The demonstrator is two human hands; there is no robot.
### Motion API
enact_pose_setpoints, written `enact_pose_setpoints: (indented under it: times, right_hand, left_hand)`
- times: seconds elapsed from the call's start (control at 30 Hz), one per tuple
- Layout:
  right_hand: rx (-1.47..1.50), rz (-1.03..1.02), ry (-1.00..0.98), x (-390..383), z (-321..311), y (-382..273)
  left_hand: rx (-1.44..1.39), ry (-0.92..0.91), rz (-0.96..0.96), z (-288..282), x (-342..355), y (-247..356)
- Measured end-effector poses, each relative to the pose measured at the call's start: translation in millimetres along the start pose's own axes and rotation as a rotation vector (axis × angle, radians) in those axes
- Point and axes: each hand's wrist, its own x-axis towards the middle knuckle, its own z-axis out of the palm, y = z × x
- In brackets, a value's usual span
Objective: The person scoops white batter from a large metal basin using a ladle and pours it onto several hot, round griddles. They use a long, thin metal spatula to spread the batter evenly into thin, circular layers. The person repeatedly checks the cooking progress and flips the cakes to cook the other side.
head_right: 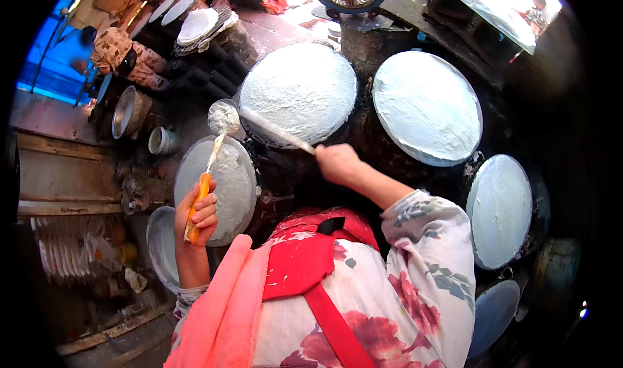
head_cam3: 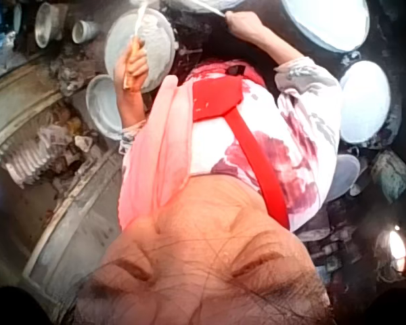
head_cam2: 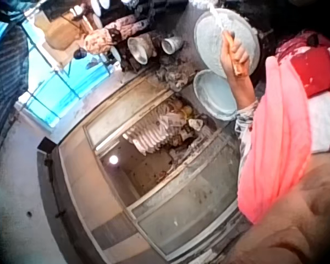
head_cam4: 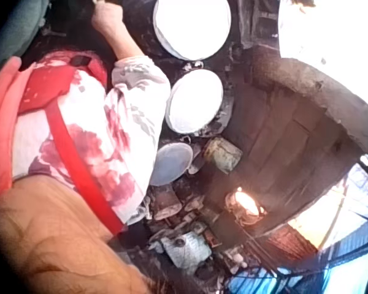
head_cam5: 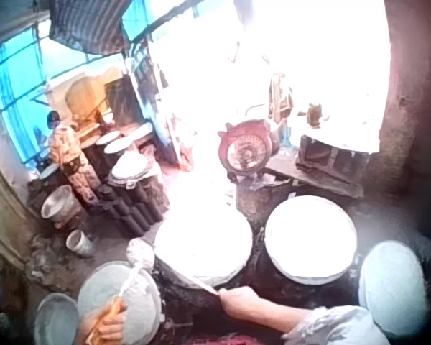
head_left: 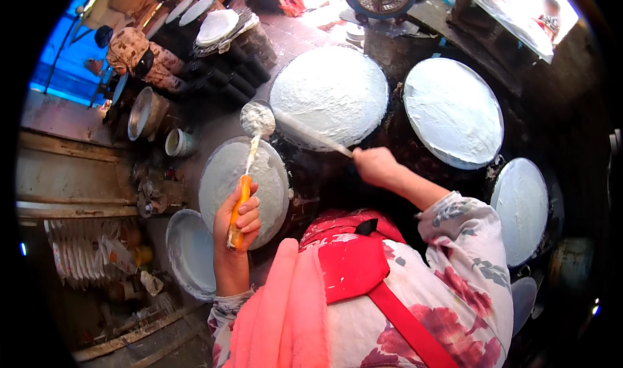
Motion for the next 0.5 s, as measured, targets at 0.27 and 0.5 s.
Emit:
enact_pose_setpoints:
  times: [0.27,0.5]
  right_hand:
    - [0.102,0.267,0.273,-57,52,-24]
    - [0.297,0.572,0.408,-130,76,-77]
  left_hand:
    - [0.024,-0.154,-0.206,-14,-11,-2]
    - [0.103,-0.221,-0.438,-23,-19,-7]
